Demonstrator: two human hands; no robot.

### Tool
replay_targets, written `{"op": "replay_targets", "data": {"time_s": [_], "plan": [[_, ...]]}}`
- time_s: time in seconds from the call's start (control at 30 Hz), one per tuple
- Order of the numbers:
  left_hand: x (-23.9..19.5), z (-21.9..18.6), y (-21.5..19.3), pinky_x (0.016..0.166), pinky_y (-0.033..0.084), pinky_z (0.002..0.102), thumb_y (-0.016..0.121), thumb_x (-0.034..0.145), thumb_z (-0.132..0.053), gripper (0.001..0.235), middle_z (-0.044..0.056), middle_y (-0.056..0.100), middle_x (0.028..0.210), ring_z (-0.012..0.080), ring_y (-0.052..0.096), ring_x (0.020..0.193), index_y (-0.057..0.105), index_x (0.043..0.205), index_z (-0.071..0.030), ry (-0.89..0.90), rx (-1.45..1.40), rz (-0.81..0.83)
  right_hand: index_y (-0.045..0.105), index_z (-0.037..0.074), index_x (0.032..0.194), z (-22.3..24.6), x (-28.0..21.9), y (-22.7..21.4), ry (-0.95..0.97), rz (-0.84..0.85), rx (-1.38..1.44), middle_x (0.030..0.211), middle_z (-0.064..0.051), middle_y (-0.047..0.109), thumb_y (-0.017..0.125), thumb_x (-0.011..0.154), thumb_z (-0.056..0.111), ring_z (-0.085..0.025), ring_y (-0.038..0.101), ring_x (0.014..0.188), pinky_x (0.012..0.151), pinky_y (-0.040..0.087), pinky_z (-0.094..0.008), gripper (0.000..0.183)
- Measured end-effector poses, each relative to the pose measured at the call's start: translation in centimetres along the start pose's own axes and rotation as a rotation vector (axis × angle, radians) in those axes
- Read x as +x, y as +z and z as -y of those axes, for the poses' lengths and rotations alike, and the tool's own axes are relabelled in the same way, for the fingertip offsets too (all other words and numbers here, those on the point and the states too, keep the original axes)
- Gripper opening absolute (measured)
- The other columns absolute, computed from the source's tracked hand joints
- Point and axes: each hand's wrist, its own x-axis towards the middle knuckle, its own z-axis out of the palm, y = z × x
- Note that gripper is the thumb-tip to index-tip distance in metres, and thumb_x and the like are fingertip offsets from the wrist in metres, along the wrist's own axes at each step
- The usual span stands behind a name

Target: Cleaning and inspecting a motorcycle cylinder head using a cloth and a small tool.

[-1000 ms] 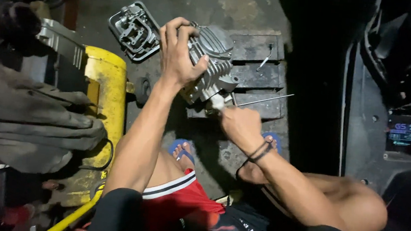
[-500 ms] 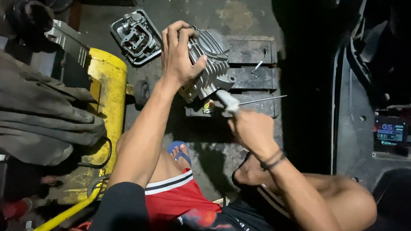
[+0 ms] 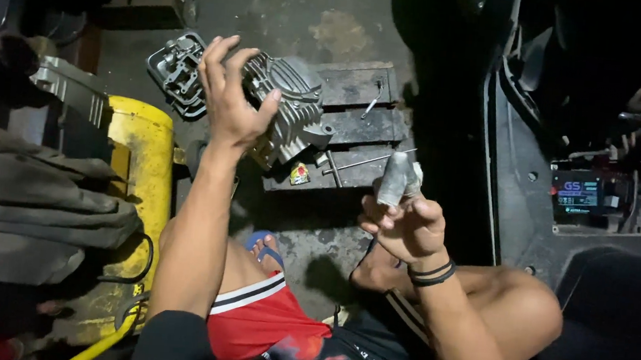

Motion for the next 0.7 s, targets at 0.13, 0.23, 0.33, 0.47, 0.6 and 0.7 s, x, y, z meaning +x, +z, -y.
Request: {"op": "replay_targets", "data": {"time_s": [0.13, 0.23, 0.33, 0.47, 0.6, 0.7], "plan": [[-0.2, -0.2, -0.6, 0.117, 0.033, 0.057, 0.069, 0.084, -0.037, 0.055, 0.015, 0.042, 0.14, 0.0388, 0.036, 0.137, 0.056, 0.128, -0.007, 0.01, -0.008, -0.015, 0.064, 0.012, 0.142, -0.2, 0.0, 0.2, -0.031, -0.041, -0.074, 0.139, -0.006, 0.059, 0.076, 0.097, 0.027, -0.023, 0.052, 0.116, 0.098, 0.048, -0.041, 0.048], [-0.5, 0.0, -1.0, 0.118, 0.031, 0.059, 0.063, 0.09, -0.044, 0.056, 0.016, 0.04, 0.141, 0.0399, 0.035, 0.138, 0.057, 0.13, -0.005, 0.025, -0.01, -0.003, 0.049, 0.02, 0.154, -0.3, -0.1, -1.2, -0.058, -0.111, -0.138, 0.161, -0.009, 0.041, 0.083, 0.094, 0.024, -0.03, 0.053, 0.131, 0.103, 0.051, -0.048, 0.07], [-1.5, 1.1, -1.0, 0.118, 0.03, 0.062, 0.058, 0.095, -0.057, 0.065, 0.017, 0.037, 0.145, 0.0415, 0.031, 0.14, 0.053, 0.135, -0.006, 0.003, 0.006, 0.046, 0.045, 0.021, 0.156, -0.4, -0.1, -2.2, -0.053, -0.141, -0.149, 0.166, -0.018, 0.035, 0.078, 0.098, 0.016, -0.034, 0.063, 0.125, 0.104, 0.055, -0.046, 0.067], [-3.4, 2.7, -1.2, 0.125, 0.01, 0.077, 0.048, 0.076, -0.095, 0.113, 0.02, 0.008, 0.166, 0.0469, 0.002, 0.155, 0.026, 0.161, -0.024, -0.08, 0.098, 0.293, 0.048, 0.0, 0.144, -1.0, 0.3, -2.0, -0.074, -0.393, -0.221, 0.107, -0.011, 0.06, 0.075, 0.094, 0.01, -0.029, 0.072, 0.097, 0.089, 0.058, -0.04, 0.057], [-4.8, 3.9, -0.4, 0.123, 0.002, 0.082, 0.065, 0.054, -0.106, 0.139, 0.017, -0.012, 0.172, 0.0493, -0.014, 0.156, 0.017, 0.167, -0.041, -0.005, 0.186, 0.434, 0.061, -0.009, 0.119, -1.4, 0.6, -2.8, -0.067, -0.639, -0.325, 0.077, -0.007, 0.062, 0.066, 0.096, 0.007, -0.022, 0.065, 0.083, 0.081, 0.055, -0.033, 0.028], [-4.8, 2.8, -0.4, 0.118, 0.016, 0.083, 0.086, 0.058, -0.09, 0.137, 0.018, -0.004, 0.172, 0.053, -0.01, 0.156, 0.026, 0.167, -0.032, -0.016, 0.117, 0.406, 0.055, 0.009, 0.063, -1.6, 1.0, -2.5, -0.044, -0.755, -0.347, 0.109, -0.013, 0.066, 0.065, 0.094, 0.009, -0.02, 0.062, 0.083, 0.073, 0.051, -0.035, 0.032]]}}
